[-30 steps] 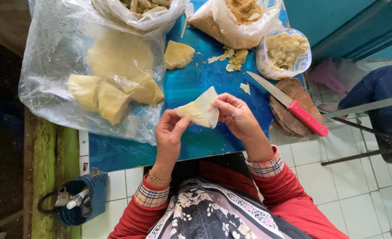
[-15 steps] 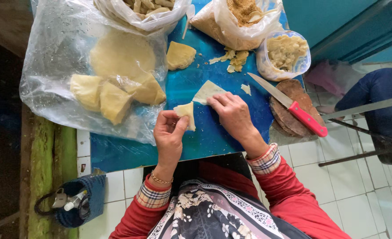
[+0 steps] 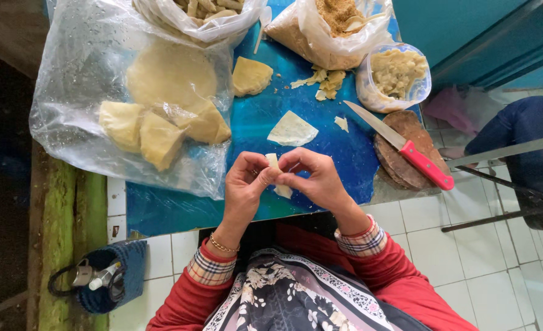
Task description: The person sits at a small blue table and folds square dough wrappers around a spoonful of brown filling, pinching the edges closed by hand. The finished wrapped pieces are set on the table in a row, and the person repeats the folding cycle with new wrappers and filling from plastic bags.
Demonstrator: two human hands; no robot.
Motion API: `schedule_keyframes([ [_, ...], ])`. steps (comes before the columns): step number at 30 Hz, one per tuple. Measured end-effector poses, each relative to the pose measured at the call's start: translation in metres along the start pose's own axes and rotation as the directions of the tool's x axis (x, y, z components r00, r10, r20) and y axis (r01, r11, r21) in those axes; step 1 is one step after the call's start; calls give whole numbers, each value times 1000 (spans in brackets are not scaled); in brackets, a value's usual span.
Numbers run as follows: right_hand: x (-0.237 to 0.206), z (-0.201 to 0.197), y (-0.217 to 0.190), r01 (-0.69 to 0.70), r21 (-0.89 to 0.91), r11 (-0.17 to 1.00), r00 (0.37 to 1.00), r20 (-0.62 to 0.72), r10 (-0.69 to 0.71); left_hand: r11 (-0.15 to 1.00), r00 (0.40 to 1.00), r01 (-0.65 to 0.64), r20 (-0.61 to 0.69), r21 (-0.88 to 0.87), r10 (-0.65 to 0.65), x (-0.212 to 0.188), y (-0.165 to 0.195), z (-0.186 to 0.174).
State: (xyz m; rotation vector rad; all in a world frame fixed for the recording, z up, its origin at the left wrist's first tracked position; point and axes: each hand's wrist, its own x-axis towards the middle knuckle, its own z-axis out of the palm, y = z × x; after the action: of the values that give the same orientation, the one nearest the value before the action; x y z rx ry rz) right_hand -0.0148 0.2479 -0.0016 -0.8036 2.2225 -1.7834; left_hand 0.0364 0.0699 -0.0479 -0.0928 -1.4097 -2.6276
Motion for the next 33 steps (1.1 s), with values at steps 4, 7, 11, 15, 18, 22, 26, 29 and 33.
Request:
schedule_keyframes([
  [4,-3,-3,6,-226,404,887,970,12,242,1000,1000,24,10,16,-24,-2,-2,-3],
  [7,-10,1,4,-204,441,874,979,70,193,999,1000,24,15,45,-25,-2,0,-4],
  [11,-16,11,7,-141,192,971,983,-91,161,994,999,-7,42,105,3,-6,6,-1],
  [15,-13,9,13,-234,370,899,953,-95,287,988,999,-3,33,155,-3,-6,9,6],
  [18,-15,10,15,-239,413,879,958,-50,284,983,999,-22,43,183,15,-5,11,5],
  [22,-19,19,17,-202,449,870,970,-34,243,974,1000,-21,21,225,16,-6,9,2],
  [26,-14,10,28,-275,656,703,932,2,363,991,999,13,-36,133,-8,-3,8,-3],
  [29,-16,4,36,-319,765,560,909,80,408,996,996,67,-56,59,-63,-1,9,-6],
  [33,-20,9,40,-276,668,691,925,-10,380,991,997,50,51,121,-56,0,7,-3],
])
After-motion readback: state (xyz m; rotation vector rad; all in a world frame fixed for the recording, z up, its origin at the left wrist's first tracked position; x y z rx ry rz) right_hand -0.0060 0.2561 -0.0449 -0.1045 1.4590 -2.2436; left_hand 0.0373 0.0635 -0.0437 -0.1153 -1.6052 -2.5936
